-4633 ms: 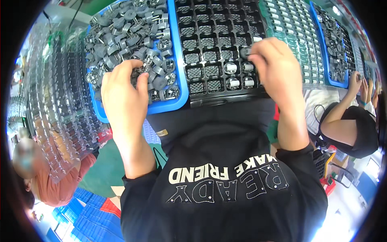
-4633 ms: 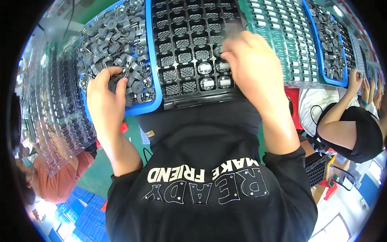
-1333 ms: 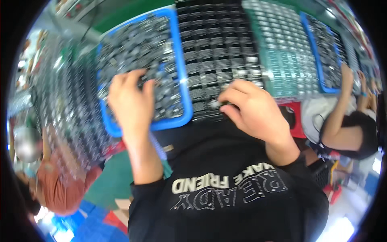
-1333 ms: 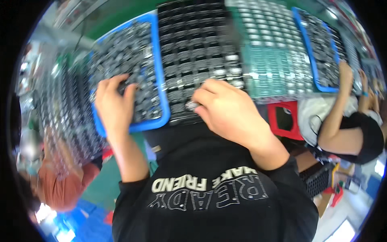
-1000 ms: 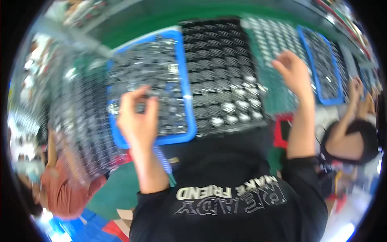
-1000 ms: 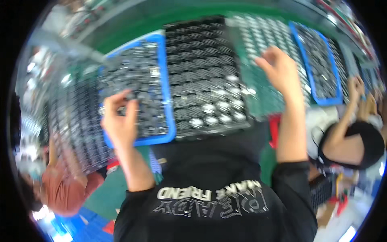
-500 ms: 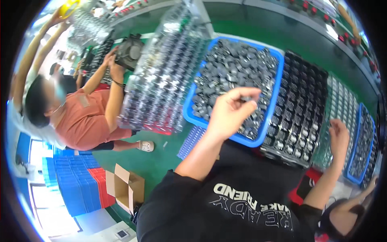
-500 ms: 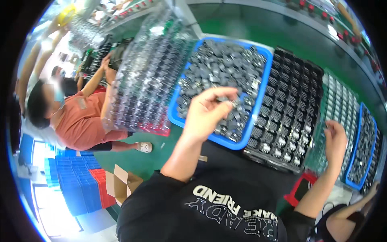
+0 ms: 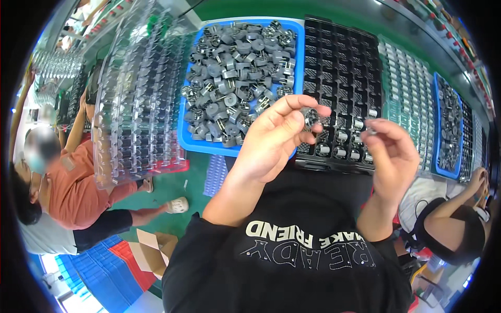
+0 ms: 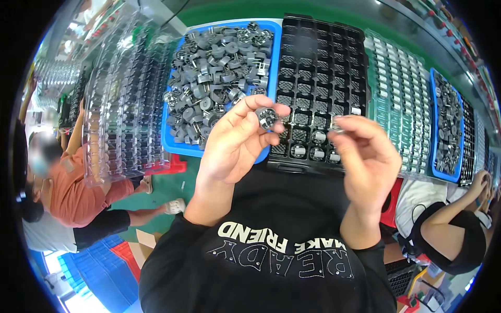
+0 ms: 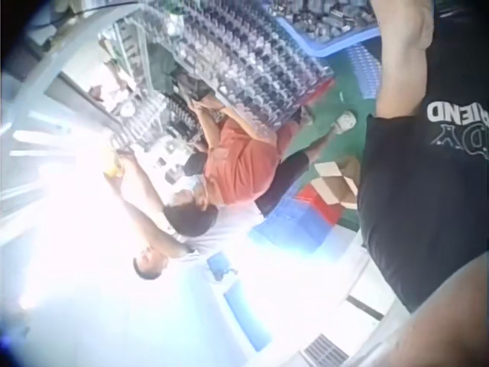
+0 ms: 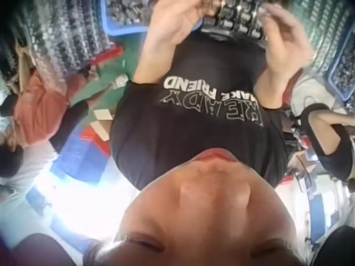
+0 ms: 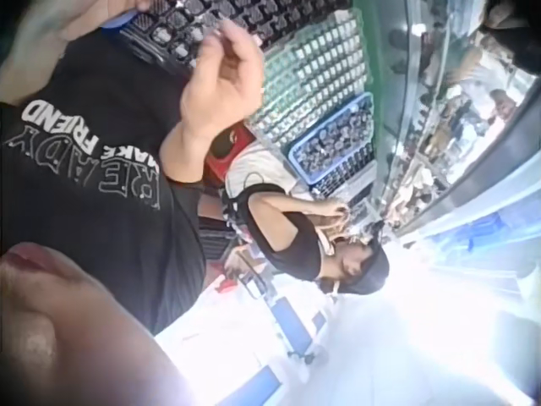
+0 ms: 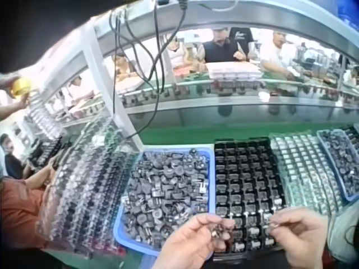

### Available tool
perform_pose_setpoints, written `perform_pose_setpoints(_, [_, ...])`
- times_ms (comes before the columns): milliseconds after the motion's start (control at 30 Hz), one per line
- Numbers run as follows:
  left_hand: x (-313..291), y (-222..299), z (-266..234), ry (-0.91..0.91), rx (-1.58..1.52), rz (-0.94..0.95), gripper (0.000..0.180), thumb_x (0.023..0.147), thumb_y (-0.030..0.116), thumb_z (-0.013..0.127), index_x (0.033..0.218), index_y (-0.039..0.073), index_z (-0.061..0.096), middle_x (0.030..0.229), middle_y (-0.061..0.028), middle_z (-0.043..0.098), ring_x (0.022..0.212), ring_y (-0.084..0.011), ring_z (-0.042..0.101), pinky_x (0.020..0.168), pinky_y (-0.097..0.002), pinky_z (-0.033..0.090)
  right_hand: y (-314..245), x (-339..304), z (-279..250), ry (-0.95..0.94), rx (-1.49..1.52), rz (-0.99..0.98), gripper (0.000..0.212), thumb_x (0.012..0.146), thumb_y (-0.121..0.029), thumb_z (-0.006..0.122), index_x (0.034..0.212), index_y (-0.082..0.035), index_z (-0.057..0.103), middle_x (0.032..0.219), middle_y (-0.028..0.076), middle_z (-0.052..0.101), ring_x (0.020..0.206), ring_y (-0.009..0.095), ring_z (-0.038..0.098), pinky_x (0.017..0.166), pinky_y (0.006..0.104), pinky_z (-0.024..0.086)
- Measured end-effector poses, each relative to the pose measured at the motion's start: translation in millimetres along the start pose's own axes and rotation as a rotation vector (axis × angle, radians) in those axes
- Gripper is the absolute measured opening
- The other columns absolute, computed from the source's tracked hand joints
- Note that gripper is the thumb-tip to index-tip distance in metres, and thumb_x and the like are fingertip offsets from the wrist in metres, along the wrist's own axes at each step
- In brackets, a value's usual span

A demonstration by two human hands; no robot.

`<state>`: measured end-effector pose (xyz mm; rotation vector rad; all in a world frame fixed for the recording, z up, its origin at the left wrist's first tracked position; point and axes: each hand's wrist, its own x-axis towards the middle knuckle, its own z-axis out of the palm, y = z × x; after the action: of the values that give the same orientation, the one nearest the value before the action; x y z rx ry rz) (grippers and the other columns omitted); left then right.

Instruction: Picking small electronic parts from a supply tray and organizing them into a black grid-like storage tray on a factory assembly line.

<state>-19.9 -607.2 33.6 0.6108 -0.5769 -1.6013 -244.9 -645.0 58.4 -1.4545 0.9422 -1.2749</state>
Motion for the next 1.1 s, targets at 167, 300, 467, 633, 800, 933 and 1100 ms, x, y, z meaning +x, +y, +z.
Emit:
perform_pose_setpoints(167, [-2.6,-6.5,2.7,-0.111,-0.117,0.021,0.029,0.104,0.018,0.059,0.132,0.01,0.055,0.138,-0.0212,0.059,0.091,-0.0187,0.064,0.081,-0.0307,0.051,-5.6,-8.1,16.3,-0.152,-0.105,-0.206,0.027,0.087,0.017,0.065,0.112,0.008,0.064,0.111,0.017,0.067,0.094,0.019,0.07,0.086,0.029,0.058])
perform_pose_setpoints(300, [-3.6,-8.6,3.0,-0.116,-0.132,0.067,0.026,0.105,0.02,0.056,0.13,0.01,0.055,0.139,-0.0235,0.058,0.095,-0.021,0.066,0.083,-0.0341,0.054,-6.0,-10.9,22.3,-0.114,0.024,-0.114,0.028,0.086,0.015,0.069,0.113,0.008,0.064,0.109,0.015,0.068,0.094,0.017,0.069,0.084,0.0279,0.057])
perform_pose_setpoints(467, [-1.5,-12.9,13.7,-0.07,0.018,0.226,0.031,0.096,0.007,0.069,0.123,0.001,0.056,0.136,-0.0236,0.06,0.113,-0.0246,0.067,0.098,-0.0384,0.056,-7.8,-8.7,30.8,-0.062,0.03,-0.114,0.032,0.078,0.005,0.083,0.108,0.003,0.072,0.099,0.011,0.072,0.088,0.016,0.07,0.078,0.0277,0.058])
perform_pose_setpoints(633, [-4.3,-10.4,16.3,-0.106,0.113,0.248,0.045,0.09,-0.006,0.071,0.132,-0.004,0.054,0.131,-0.0222,0.065,0.116,-0.0209,0.066,0.096,-0.0314,0.056,-12.7,2.7,35.4,-0.09,-0.383,-0.487,0.036,0.072,-0.008,0.09,0.102,0.002,0.074,0.095,0.013,0.073,0.084,0.023,0.069,0.075,0.0316,0.055])
perform_pose_setpoints(800, [-4.7,-11.9,18.6,-0.085,0.139,0.269,0.044,0.091,-0.005,0.07,0.132,-0.005,0.054,0.131,-0.0226,0.065,0.117,-0.0216,0.066,0.096,-0.0317,0.056,-10.9,2.7,36.6,-0.091,-0.407,-0.545,0.033,0.073,-0.011,0.09,0.1,0.001,0.074,0.092,0.014,0.073,0.083,0.024,0.07,0.072,0.0313,0.056])
perform_pose_setpoints(933, [-5.0,-10.9,16.3,-0.111,0.171,0.292,0.042,0.091,-0.005,0.071,0.13,-0.006,0.056,0.13,-0.0225,0.065,0.117,-0.0225,0.066,0.097,-0.0327,0.057,-7.8,3.0,37.0,-0.099,-0.396,-0.547,0.033,0.073,-0.009,0.089,0.1,0.001,0.074,0.092,0.014,0.073,0.083,0.024,0.069,0.071,0.031,0.055])
perform_pose_setpoints(1100, [-5.4,-11.6,14.2,-0.087,0.224,0.275,0.048,0.088,0.003,0.078,0.129,-0.006,0.054,0.128,-0.0263,0.065,0.113,-0.0251,0.068,0.096,-0.0344,0.057,-6.5,0.1,35.6,-0.111,-0.409,-0.492,0.033,0.072,-0.005,0.089,0.101,0.002,0.074,0.09,0.013,0.072,0.081,0.024,0.069,0.071,0.0314,0.055])
